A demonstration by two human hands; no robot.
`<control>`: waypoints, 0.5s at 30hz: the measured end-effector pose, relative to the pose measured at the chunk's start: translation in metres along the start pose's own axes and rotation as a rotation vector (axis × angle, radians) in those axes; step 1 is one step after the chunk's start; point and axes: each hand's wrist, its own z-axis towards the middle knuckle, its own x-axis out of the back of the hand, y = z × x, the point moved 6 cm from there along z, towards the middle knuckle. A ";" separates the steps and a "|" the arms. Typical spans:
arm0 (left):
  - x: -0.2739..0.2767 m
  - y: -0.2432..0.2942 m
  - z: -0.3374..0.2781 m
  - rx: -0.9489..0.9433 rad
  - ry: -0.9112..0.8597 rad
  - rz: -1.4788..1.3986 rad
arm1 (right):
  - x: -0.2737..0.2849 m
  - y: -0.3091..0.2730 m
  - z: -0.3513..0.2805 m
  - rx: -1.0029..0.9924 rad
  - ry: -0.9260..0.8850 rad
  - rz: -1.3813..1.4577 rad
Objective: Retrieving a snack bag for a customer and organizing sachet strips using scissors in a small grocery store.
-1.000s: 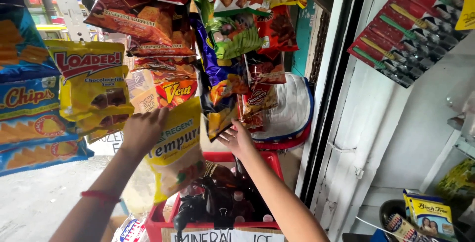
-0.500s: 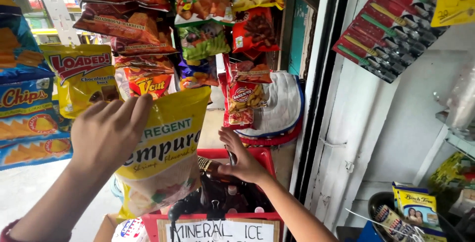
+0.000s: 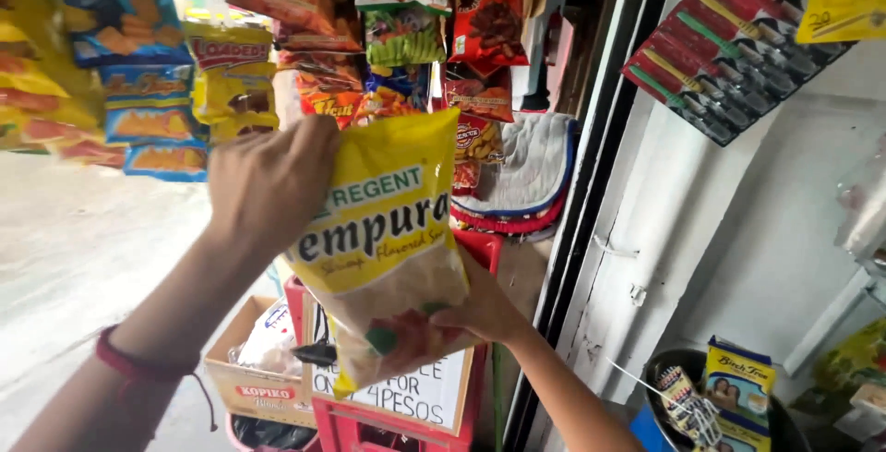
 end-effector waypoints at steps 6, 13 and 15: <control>0.027 0.069 0.008 0.018 -0.019 0.001 | 0.024 0.003 -0.079 -0.077 0.003 0.119; 0.073 0.109 -0.016 0.105 0.026 -0.065 | 0.029 0.004 -0.137 -0.174 0.101 0.451; 0.085 0.107 -0.058 0.419 0.015 -0.334 | 0.025 0.016 -0.154 -0.275 0.206 0.610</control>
